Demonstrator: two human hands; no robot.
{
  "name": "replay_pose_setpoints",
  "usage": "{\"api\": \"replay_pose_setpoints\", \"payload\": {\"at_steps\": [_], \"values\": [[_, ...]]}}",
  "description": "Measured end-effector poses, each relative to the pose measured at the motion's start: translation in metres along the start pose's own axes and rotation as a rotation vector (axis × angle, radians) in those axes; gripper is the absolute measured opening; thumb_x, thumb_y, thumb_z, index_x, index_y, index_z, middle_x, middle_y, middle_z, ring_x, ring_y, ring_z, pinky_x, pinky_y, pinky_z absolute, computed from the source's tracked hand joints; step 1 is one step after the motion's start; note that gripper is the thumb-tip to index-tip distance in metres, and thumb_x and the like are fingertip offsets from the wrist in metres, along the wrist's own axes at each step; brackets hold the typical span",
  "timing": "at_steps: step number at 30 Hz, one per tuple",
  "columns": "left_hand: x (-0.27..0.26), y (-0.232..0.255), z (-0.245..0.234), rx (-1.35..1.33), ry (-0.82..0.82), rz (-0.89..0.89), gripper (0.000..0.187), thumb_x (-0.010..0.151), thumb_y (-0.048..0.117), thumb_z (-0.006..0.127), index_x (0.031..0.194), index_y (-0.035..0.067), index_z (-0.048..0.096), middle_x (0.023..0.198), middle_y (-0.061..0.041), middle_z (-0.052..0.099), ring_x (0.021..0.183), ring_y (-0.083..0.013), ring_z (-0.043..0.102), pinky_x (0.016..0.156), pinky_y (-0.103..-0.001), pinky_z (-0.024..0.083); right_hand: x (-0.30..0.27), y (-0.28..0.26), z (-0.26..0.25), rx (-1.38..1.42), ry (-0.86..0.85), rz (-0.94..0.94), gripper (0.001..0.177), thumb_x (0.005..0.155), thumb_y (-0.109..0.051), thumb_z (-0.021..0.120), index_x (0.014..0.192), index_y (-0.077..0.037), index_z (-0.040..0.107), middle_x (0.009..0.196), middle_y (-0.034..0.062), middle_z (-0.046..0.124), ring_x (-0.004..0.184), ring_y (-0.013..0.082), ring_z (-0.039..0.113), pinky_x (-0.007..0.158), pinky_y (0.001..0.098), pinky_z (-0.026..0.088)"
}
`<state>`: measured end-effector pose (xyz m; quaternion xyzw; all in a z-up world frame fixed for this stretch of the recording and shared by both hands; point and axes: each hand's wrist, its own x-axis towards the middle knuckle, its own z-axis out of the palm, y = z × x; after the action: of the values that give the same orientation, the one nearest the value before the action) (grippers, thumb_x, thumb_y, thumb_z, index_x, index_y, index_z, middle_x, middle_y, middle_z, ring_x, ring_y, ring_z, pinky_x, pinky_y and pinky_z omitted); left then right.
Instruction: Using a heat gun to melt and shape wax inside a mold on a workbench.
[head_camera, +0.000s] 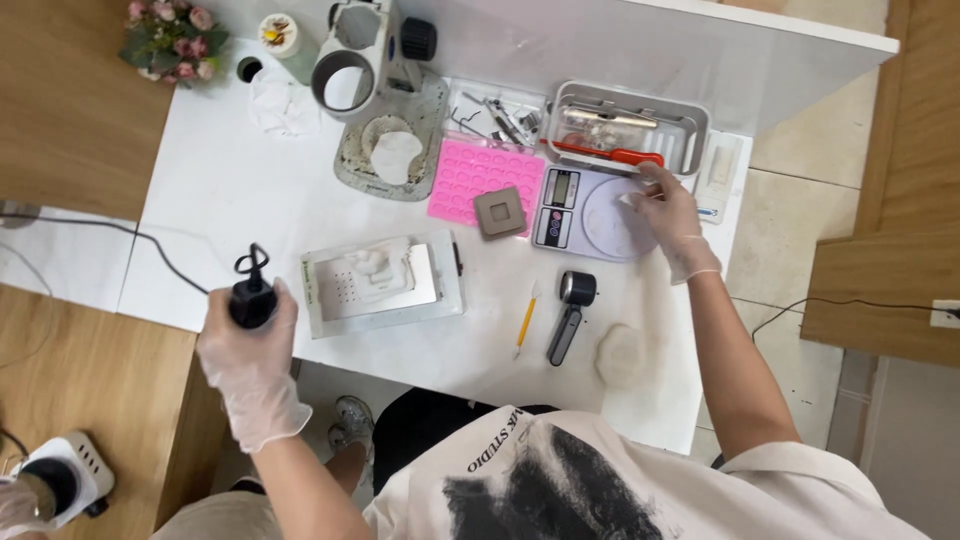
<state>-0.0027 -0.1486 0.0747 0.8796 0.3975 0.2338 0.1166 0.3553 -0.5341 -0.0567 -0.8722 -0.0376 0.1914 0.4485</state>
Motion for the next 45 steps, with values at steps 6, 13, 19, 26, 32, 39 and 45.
{"api": "replay_pose_setpoints", "payload": {"at_steps": [6,13,19,26,32,39,45], "values": [[0.017,0.009,0.0,-0.083,-0.036,-0.015,0.026,0.096,0.025,0.08,0.096,0.002,0.068,0.084,-0.012,0.075,0.074,-0.0218,0.075,0.071,-0.036,0.063,-0.042,-0.001,-0.002,0.202,-0.01,0.02,0.022,0.099,-0.01,0.07,0.12,-0.002,0.073,0.104,0.0066,0.073,0.089,0.0122,0.068,0.085,0.0253,0.056],[0.029,-0.02,0.016,-0.228,-0.061,-0.111,0.02,0.094,0.022,0.079,0.096,0.005,0.069,0.085,-0.009,0.075,0.076,-0.0194,0.075,0.074,-0.036,0.063,-0.12,-0.028,0.029,0.431,0.023,0.07,0.021,0.097,-0.006,0.073,0.114,0.004,0.068,0.1,0.0107,0.073,0.088,0.0158,0.072,0.082,0.0278,0.06],[0.038,-0.063,0.022,-0.559,0.064,-0.194,0.024,0.095,0.019,0.078,0.096,0.0,0.064,0.088,-0.009,0.073,0.081,-0.0162,0.071,0.077,-0.031,0.06,-0.178,-0.074,0.097,0.628,0.027,0.096,0.029,0.093,-0.003,0.073,0.12,0.002,0.062,0.104,0.0122,0.07,0.095,0.0202,0.075,0.088,0.0297,0.061],[0.043,-0.101,0.021,-0.598,-0.017,-0.259,0.024,0.098,0.018,0.077,0.097,0.0,0.061,0.084,-0.006,0.068,0.073,-0.0122,0.066,0.068,-0.029,0.057,-0.202,-0.105,0.177,0.656,-0.128,0.164,0.026,0.092,-0.007,0.072,0.115,0.004,0.067,0.102,0.0113,0.073,0.095,0.0205,0.076,0.088,0.0312,0.062],[0.052,-0.116,0.032,-0.692,-0.053,-0.329,0.021,0.096,0.017,0.075,0.099,0.0,0.062,0.083,-0.005,0.068,0.07,-0.0111,0.067,0.064,-0.026,0.057,-0.201,-0.115,0.216,0.606,-0.158,0.139,0.027,0.09,-0.008,0.076,0.113,0.003,0.071,0.101,0.01,0.074,0.092,0.0167,0.073,0.086,0.0289,0.061],[0.07,-0.116,0.041,-0.743,-0.073,-0.409,0.025,0.096,0.018,0.076,0.106,0.0,0.063,0.082,-0.007,0.069,0.067,-0.0115,0.066,0.062,-0.026,0.056,-0.189,-0.13,0.244,0.527,0.009,0.161,0.024,0.083,-0.008,0.083,0.101,-0.002,0.067,0.093,0.0052,0.071,0.086,0.0118,0.071,0.08,0.0245,0.061],[0.077,-0.127,0.057,-0.843,-0.068,-0.361,0.024,0.097,0.015,0.077,0.102,-0.002,0.061,0.085,-0.007,0.069,0.069,-0.0119,0.066,0.063,-0.027,0.058,-0.186,-0.131,0.24,0.445,0.032,0.077,0.024,0.085,-0.007,0.083,0.101,-0.002,0.067,0.094,0.0042,0.069,0.086,0.01,0.069,0.079,0.0228,0.06]]}}
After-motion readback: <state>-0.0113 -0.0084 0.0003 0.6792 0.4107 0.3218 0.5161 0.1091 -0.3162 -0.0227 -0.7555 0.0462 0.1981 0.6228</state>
